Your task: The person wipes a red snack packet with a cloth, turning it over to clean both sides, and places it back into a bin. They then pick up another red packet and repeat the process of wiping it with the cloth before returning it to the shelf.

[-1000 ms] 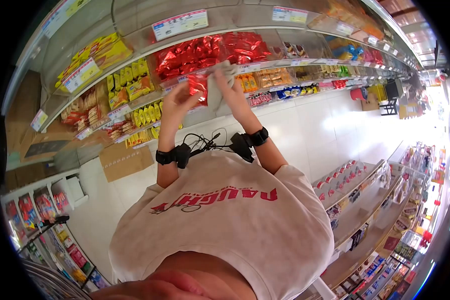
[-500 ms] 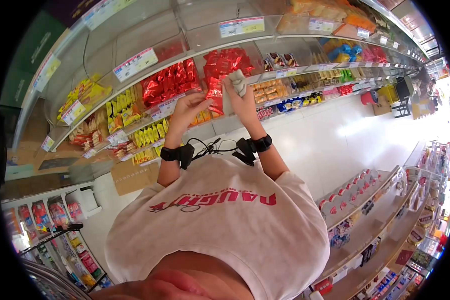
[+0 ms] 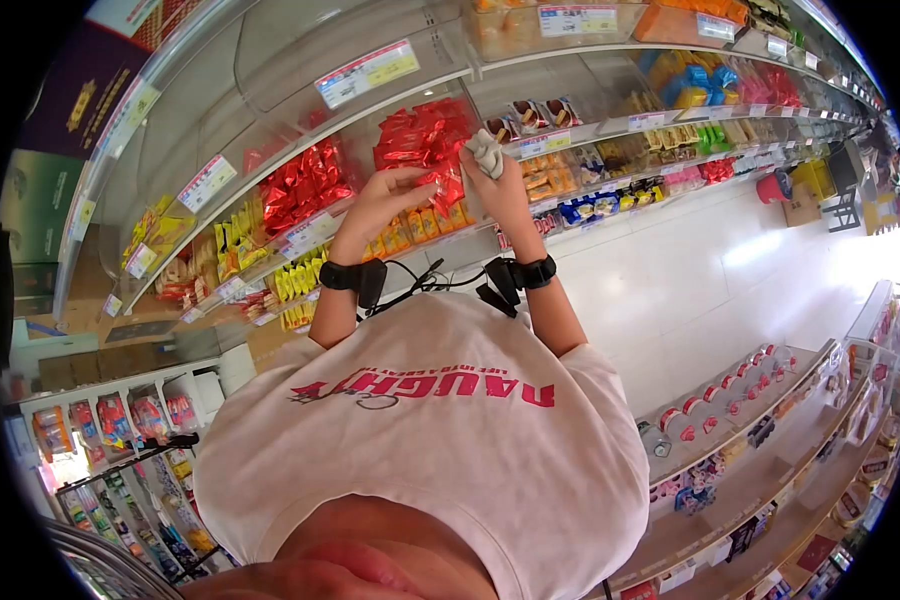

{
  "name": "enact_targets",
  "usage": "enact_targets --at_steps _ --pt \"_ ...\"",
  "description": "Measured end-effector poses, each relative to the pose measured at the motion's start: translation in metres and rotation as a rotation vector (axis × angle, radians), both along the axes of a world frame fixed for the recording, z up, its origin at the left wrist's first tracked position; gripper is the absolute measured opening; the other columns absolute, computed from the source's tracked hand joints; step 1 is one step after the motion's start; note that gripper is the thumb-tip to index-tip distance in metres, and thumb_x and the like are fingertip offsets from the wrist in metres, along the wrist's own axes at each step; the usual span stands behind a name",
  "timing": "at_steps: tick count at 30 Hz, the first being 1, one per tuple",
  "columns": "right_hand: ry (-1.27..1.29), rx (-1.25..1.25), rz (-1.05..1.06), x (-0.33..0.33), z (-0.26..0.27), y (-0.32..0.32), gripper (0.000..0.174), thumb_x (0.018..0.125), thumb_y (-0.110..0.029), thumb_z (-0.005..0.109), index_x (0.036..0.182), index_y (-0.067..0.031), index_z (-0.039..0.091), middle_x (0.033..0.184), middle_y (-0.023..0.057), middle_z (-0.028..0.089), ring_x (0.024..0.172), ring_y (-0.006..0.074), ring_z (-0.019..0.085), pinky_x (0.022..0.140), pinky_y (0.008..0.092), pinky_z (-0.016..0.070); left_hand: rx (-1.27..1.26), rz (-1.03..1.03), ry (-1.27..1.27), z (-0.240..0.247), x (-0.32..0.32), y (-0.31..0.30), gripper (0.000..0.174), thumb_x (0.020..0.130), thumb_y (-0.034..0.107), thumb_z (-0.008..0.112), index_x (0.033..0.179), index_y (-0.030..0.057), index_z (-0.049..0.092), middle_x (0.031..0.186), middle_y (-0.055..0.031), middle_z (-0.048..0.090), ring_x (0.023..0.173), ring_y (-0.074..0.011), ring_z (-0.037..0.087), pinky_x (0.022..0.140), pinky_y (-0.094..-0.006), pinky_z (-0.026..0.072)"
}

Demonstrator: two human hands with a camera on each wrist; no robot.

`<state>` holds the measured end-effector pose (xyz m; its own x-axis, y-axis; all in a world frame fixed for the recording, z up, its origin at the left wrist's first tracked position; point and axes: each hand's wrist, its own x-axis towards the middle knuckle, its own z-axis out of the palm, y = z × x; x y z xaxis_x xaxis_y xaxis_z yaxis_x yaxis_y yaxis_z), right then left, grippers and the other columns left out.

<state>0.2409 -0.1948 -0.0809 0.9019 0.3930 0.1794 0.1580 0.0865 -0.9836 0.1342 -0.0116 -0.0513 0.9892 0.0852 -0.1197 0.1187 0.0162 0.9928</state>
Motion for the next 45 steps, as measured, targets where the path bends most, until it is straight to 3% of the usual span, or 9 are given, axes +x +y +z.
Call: enact_targets --at_steps 4,7,8,12,19,26,33,37,45 --pt "-0.04 0.01 -0.149 0.014 -0.007 0.002 0.025 0.094 -0.021 0.07 0.106 0.0008 0.069 0.087 0.0085 0.07 0.083 0.0173 0.065 0.075 0.0322 0.05 -0.317 0.128 0.018 -0.027 0.021 -0.003 0.035 0.096 0.014 0.071 0.124 -0.0058 0.064 0.117 -0.0075 0.068 0.101 -0.0124 0.066 0.086 -0.0263 0.0542" --pt "-0.461 -0.157 -0.213 0.01 0.008 0.007 0.03 0.089 -0.015 0.071 0.114 0.0006 0.065 0.105 0.0149 0.07 0.099 0.031 0.066 0.085 0.0392 0.0514 -0.274 0.284 -0.004 -0.033 0.033 -0.006 0.033 0.097 0.011 0.067 0.124 -0.0076 0.062 0.12 -0.0103 0.067 0.105 -0.0147 0.067 0.089 -0.0271 0.0543" --pt "-0.544 -0.162 -0.053 0.01 0.007 0.006 0.05 0.081 -0.007 0.07 0.129 0.0007 0.058 0.133 0.0195 0.06 0.124 0.0406 0.054 0.102 0.0461 0.0455 -0.266 0.313 0.004 -0.038 0.037 -0.005 0.032 0.097 0.007 0.064 0.124 -0.0088 0.062 0.119 -0.0112 0.067 0.105 -0.0157 0.067 0.09 -0.0273 0.0548" --pt "-0.754 -0.462 0.189 0.003 -0.013 0.018 0.075 0.073 -0.001 0.065 0.146 -0.0018 0.046 0.157 0.0176 0.038 0.148 0.0365 0.03 0.118 0.0484 0.0302 -0.25 0.465 0.01 -0.065 0.053 0.003 0.034 0.095 -0.004 0.052 0.126 -0.0115 0.06 0.122 -0.0148 0.066 0.11 -0.02 0.066 0.092 -0.0288 0.055" --pt "-0.803 -0.461 0.196 0.014 -0.027 0.033 0.07 0.072 -0.001 0.066 0.14 0.0014 0.051 0.157 0.0192 0.036 0.148 0.039 0.029 0.118 0.0493 0.0316 -0.164 0.493 -0.045 -0.08 0.056 0.012 0.046 0.097 0.003 0.049 0.142 -0.0045 0.05 0.131 -0.0186 0.062 0.122 -0.0254 0.06 0.094 -0.0316 0.0517" --pt "-0.719 -0.641 0.201 0.014 -0.057 0.063 0.055 0.071 -0.011 0.073 0.125 -0.0026 0.062 0.136 0.0223 0.051 0.127 0.0403 0.048 0.104 0.0503 0.0426 0.677 0.49 -0.141 -0.077 0.023 0.022 0.051 0.103 0.027 0.055 0.147 0.0017 0.046 0.128 -0.0168 0.066 0.116 -0.0238 0.064 0.095 -0.0341 0.0505" --pt "-0.641 -0.699 0.253 0.024 -0.064 0.11 0.053 0.081 -0.024 0.071 0.129 -0.0042 0.062 0.129 0.0228 0.059 0.124 0.0408 0.054 0.107 0.0503 0.0421 0.109 0.385 -0.073 -0.001 -0.053 0.04 0.032 0.106 0.021 0.053 0.125 -0.0027 0.061 0.114 -0.0126 0.07 0.104 -0.0174 0.068 0.093 -0.0297 0.0531" --pt "-0.686 -0.672 0.355 0.067 -0.11 0.152 0.055 0.085 -0.027 0.069 0.134 -0.0059 0.059 0.143 0.0251 0.052 0.131 0.0453 0.048 0.113 0.0496 0.0384 0.13 0.531 -0.119 0.006 -0.088 0.054 0.031 0.105 0.024 0.055 0.114 -0.0041 0.067 0.105 -0.0113 0.072 0.098 -0.0161 0.069 0.089 -0.0289 0.0535" --pt "-0.329 -0.06 0.216 -0.018 -0.014 0.164 0.042 0.095 -0.026 0.064 0.128 -0.0009 0.058 0.116 0.0235 0.06 0.103 0.043 0.059 0.09 0.0465 0.0493 0.239 0.765 -0.129 0.007 -0.134 0.098 0.026 0.094 0.019 0.073 0.107 -0.0034 0.071 0.099 -0.0079 0.073 0.093 -0.0121 0.068 0.084 -0.0251 0.0515"
